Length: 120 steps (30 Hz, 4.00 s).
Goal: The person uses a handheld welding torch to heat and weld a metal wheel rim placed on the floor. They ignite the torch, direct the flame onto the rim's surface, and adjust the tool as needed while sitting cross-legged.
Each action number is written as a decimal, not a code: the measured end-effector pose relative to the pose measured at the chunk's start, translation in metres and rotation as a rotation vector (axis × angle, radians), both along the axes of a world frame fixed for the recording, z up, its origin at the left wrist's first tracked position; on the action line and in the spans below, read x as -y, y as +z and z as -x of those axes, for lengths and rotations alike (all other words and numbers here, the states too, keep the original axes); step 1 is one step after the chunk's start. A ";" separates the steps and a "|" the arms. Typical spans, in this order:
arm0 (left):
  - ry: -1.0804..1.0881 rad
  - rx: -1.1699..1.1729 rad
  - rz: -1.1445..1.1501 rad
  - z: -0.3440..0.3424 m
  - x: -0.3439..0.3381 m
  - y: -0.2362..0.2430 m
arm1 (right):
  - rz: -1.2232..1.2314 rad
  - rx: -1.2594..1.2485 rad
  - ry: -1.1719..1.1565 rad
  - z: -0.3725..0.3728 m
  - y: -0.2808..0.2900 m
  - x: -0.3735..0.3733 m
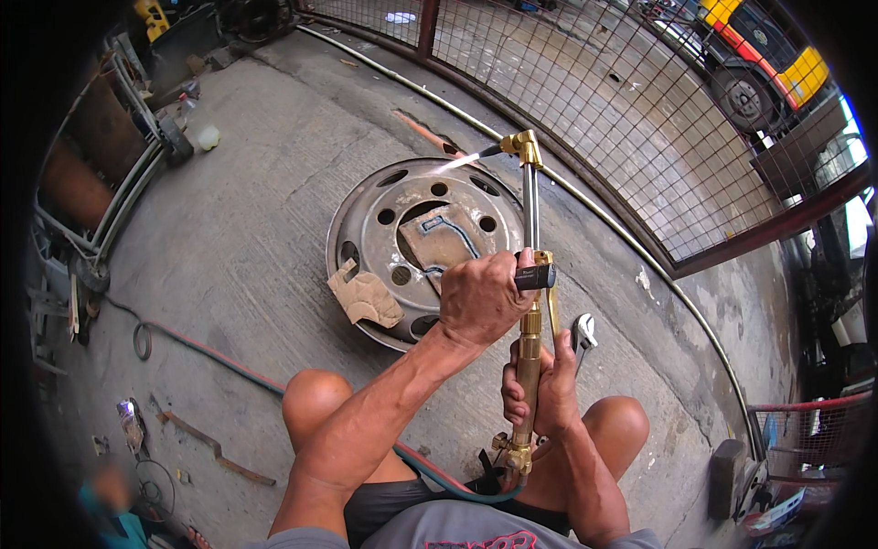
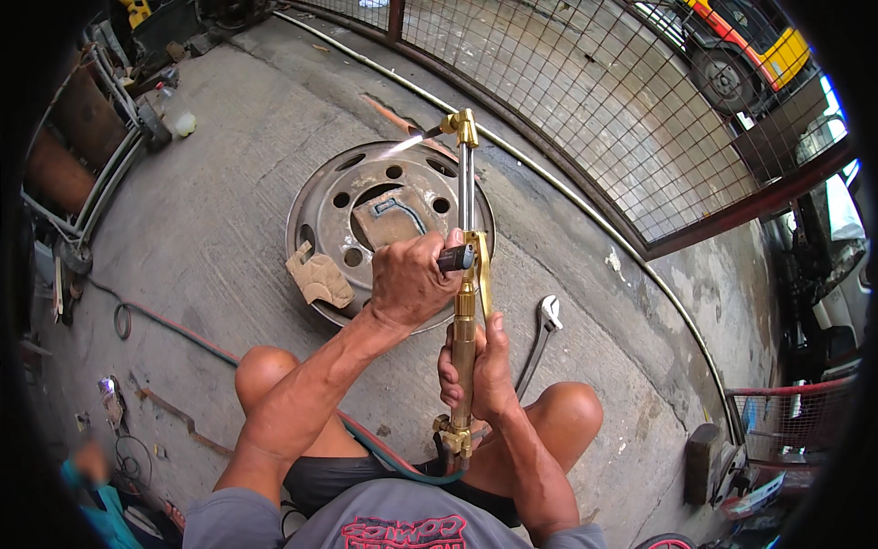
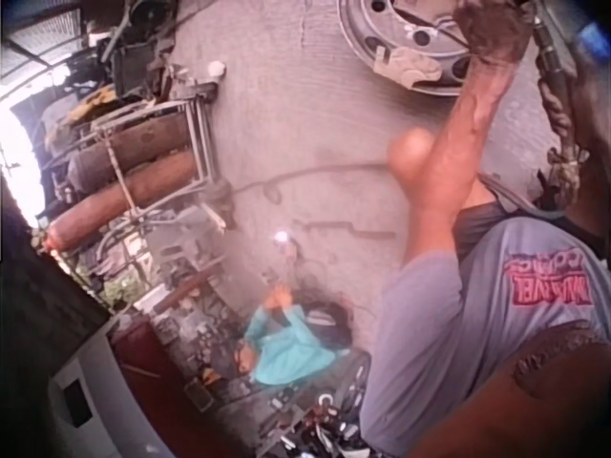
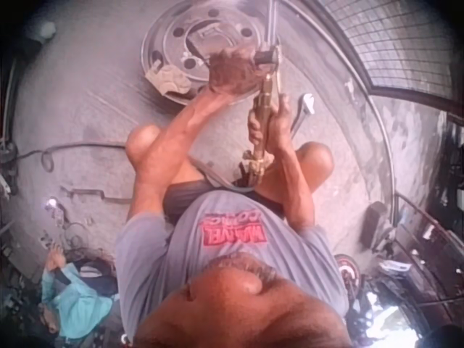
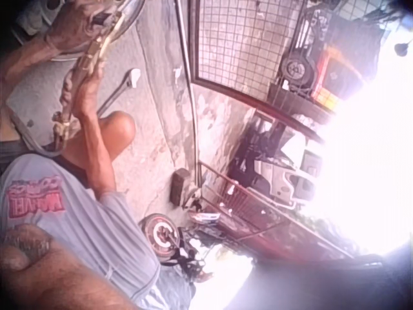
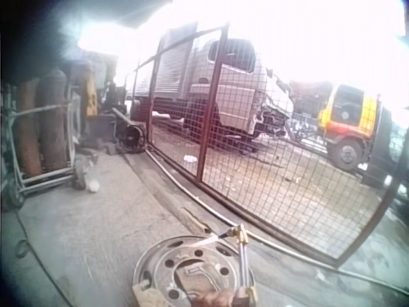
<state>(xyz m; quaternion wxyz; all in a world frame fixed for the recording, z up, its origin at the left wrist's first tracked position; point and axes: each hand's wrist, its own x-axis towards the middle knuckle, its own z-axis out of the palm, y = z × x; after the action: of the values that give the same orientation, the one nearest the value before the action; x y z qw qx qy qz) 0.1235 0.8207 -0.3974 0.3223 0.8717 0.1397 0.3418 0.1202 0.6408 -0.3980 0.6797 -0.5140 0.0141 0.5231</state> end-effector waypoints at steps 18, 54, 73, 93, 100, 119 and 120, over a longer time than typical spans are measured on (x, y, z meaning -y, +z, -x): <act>0.070 -0.154 0.105 0.011 -0.001 -0.011 | 0.133 -0.032 0.041 0.003 0.004 -0.006; 0.076 -0.338 0.333 0.025 -0.010 -0.010 | 0.181 -0.031 0.073 0.001 -0.005 -0.009; -0.142 0.058 0.567 0.040 0.002 0.005 | 0.091 0.378 0.078 -0.044 0.087 -0.007; -0.080 -0.031 0.922 0.024 0.000 -0.020 | 0.246 0.105 0.177 -0.027 0.033 -0.022; -0.054 -0.097 0.950 0.022 -0.004 -0.025 | 0.226 0.055 0.186 -0.028 0.026 -0.024; 0.028 -0.137 0.935 0.021 -0.008 -0.029 | 0.274 0.085 0.205 -0.026 0.020 -0.028; 0.029 -0.136 0.934 0.021 -0.008 -0.030 | 0.278 0.087 0.206 -0.026 0.020 -0.028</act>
<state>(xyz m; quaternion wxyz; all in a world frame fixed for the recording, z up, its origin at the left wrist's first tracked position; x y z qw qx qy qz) 0.1026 0.8292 -0.4274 0.6653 0.6517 0.3115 0.1888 0.1463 0.6690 -0.3783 0.5449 -0.6239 0.0042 0.5602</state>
